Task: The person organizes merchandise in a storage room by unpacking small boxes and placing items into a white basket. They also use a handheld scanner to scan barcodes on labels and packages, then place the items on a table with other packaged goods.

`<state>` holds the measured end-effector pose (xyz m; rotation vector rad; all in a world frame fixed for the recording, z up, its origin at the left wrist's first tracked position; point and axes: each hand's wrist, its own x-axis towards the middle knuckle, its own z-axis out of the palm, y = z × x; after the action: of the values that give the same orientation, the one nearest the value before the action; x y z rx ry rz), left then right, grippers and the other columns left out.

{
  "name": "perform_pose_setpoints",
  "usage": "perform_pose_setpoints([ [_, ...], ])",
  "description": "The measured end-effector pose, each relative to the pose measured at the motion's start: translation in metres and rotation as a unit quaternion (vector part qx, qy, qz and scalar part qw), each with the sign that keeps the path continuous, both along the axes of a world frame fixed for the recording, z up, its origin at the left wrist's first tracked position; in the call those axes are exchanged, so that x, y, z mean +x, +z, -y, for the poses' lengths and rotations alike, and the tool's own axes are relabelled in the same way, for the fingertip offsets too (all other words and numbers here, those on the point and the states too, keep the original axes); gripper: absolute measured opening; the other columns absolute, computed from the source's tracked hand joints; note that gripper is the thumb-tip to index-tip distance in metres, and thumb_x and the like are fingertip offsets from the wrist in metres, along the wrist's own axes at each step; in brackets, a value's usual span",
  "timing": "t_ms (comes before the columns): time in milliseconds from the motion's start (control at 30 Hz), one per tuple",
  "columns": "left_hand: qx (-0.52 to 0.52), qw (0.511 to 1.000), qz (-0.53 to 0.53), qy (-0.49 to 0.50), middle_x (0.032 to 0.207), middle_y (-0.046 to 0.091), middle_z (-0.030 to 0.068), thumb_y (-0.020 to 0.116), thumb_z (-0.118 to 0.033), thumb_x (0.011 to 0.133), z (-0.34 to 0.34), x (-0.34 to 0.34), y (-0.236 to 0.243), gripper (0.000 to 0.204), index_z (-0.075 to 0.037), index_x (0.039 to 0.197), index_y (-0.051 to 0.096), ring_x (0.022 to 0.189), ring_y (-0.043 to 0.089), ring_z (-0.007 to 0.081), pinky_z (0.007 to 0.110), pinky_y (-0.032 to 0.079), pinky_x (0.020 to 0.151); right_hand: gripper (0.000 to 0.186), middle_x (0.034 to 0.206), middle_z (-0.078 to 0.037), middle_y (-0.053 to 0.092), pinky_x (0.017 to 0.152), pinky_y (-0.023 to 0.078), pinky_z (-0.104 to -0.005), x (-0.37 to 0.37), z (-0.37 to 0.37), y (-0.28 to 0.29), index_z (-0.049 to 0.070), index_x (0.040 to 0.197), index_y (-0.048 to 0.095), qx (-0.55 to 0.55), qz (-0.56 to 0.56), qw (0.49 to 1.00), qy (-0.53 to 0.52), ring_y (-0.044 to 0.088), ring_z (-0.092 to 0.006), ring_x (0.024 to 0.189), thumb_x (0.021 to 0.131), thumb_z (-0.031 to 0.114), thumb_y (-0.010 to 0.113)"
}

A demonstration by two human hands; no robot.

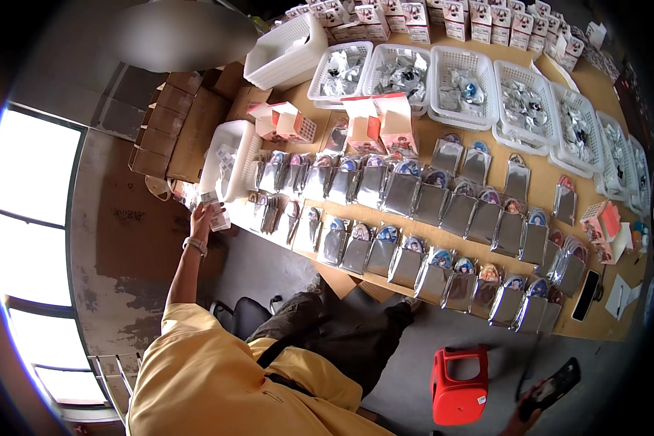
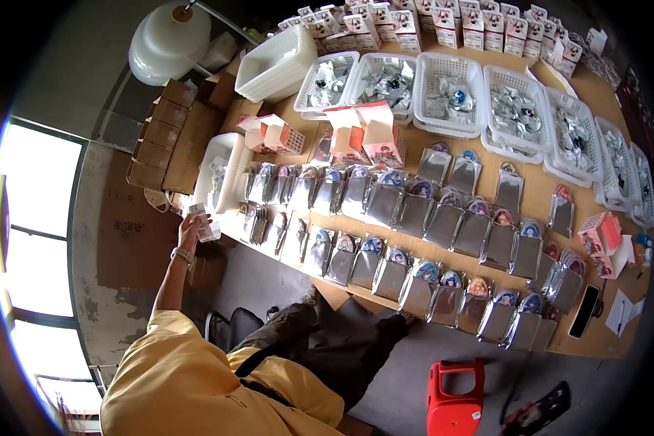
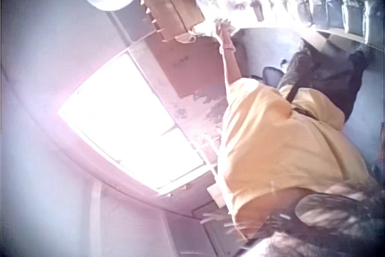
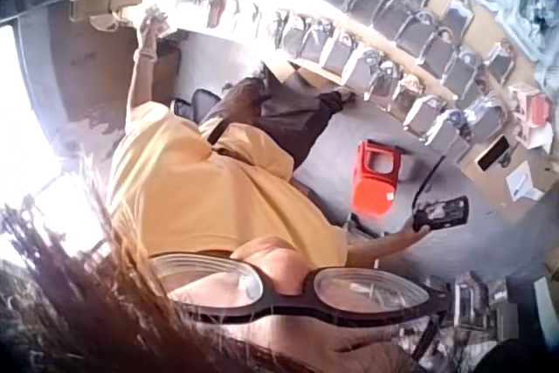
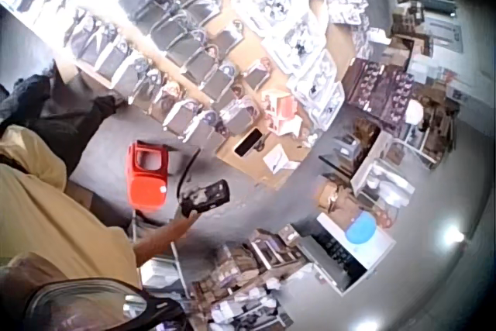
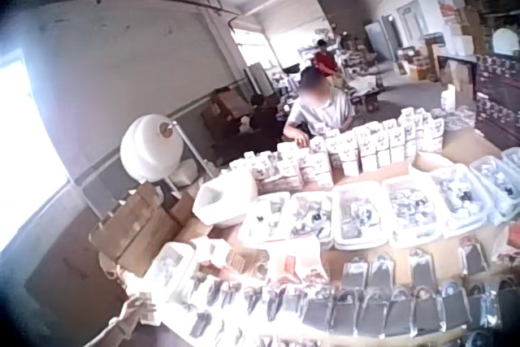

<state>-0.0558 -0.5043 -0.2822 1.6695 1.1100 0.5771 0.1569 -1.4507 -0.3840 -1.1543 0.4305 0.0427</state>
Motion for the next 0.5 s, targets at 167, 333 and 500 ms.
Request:
perform_pose_setpoints([
  [167,-0.042,0.997,0.019,-0.062,0.113,0.069,0.0143,0.050,-0.016,0.102,0.006,-0.007,-0.011,0.032,-0.001,0.130,0.051,0.097,0.069,0.0199,0.032,0.055,0.082,0.105,0.105,-0.013,0.051,0.041,0.041,-0.0228,-0.043,-0.263,0.081,0.006,0.151,0.019,0.306,0.008,0.913,0.268,0.052,-0.0141,0.061,0.080,0.067,0.066],
  [333,-0.039,0.974,0.080,-0.206,0.107,0.070,0.0125,0.047,-0.007,0.102,-0.024,-0.022,-0.040,0.027,0.004,0.126,0.051,0.092,0.067,0.0171,0.030,0.055,0.079,0.109,0.112,-0.014,0.047,0.067,0.056,-0.0430,-0.084,-0.464,0.088,0.005,0.148,0.022,0.366,0.060,0.845,0.385,0.062,-0.0295,0.078,0.071,0.054,0.082],
  [500,-0.081,0.970,0.082,-0.213,0.107,0.070,0.0104,0.051,-0.010,0.101,-0.052,-0.063,-0.023,0.023,0.005,0.118,0.057,0.092,0.064,0.0115,0.027,0.052,0.082,0.120,0.128,-0.014,0.042,0.091,0.050,-0.0659,-0.138,-0.623,0.115,0.008,0.151,0.012,0.544,0.095,0.680,0.482,0.058,-0.0497,0.111,0.063,0.026,0.092],
])
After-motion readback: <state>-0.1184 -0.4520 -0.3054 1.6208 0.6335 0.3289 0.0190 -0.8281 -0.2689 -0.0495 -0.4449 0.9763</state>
